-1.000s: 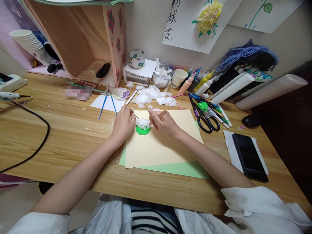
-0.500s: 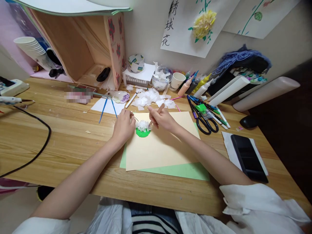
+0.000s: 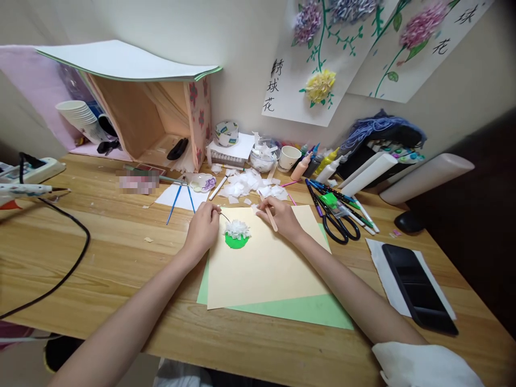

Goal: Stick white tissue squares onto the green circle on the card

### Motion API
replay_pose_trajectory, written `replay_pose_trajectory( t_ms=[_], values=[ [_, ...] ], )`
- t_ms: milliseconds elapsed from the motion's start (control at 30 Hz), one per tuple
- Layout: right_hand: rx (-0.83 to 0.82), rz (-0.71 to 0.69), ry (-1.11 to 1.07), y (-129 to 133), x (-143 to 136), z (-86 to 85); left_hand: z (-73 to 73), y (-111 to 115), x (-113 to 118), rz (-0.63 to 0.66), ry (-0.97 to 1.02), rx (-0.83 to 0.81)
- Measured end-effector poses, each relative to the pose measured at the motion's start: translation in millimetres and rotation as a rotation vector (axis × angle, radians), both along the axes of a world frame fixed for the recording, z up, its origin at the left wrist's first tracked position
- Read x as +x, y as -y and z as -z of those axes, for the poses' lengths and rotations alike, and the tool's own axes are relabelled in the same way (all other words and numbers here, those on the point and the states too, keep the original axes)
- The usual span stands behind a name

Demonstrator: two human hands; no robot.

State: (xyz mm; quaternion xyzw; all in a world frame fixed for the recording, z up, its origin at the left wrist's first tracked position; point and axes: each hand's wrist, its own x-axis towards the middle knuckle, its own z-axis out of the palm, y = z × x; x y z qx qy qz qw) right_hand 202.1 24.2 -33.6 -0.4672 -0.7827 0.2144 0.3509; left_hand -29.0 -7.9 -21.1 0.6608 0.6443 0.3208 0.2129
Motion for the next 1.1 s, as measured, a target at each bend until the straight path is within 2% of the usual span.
replay_pose_trajectory(
  t_ms=[200, 300, 400, 500, 633, 733, 867, 967, 1100],
  values=[
    [0.045, 0.030, -0.050, 1, 0, 0.6, -6.2, 3, 1, -0.019, 0.038, -0.009],
    [0.053, 0.051, -0.118, 3, 0, -0.7, -10.0, 7, 5, 0.045, 0.042, 0.045],
    [0.019, 0.004, -0.099, 7, -1, -1.6, -13.3, 10, 7, 0.089, 0.041, 0.084],
    [0.015, -0.037, -0.019, 8, -2, 0.5, -16.3, 8, 4, 0.049, 0.071, 0.094],
    [0.065, -0.009, -0.008, 6, -6, 3.2, -21.8, -1, -8, -0.008, 0.152, 0.089],
    [-0.066, 0.025, -0.237, 10, -12, -2.9, -26.9, -3, -12, 0.013, 0.227, 0.066],
    [-0.404, -0.059, -0.599, 26, -27, -18.2, -33.8, 6, -5, 0.240, 0.326, -0.017],
    [-0.531, -0.138, -0.682, 37, -37, -24.2, -39.4, 13, 2, 0.396, 0.399, -0.136],
    [-0.513, -0.153, -0.662, 44, -44, -25.5, -45.9, 12, -2, 0.407, 0.406, -0.235]
  ],
)
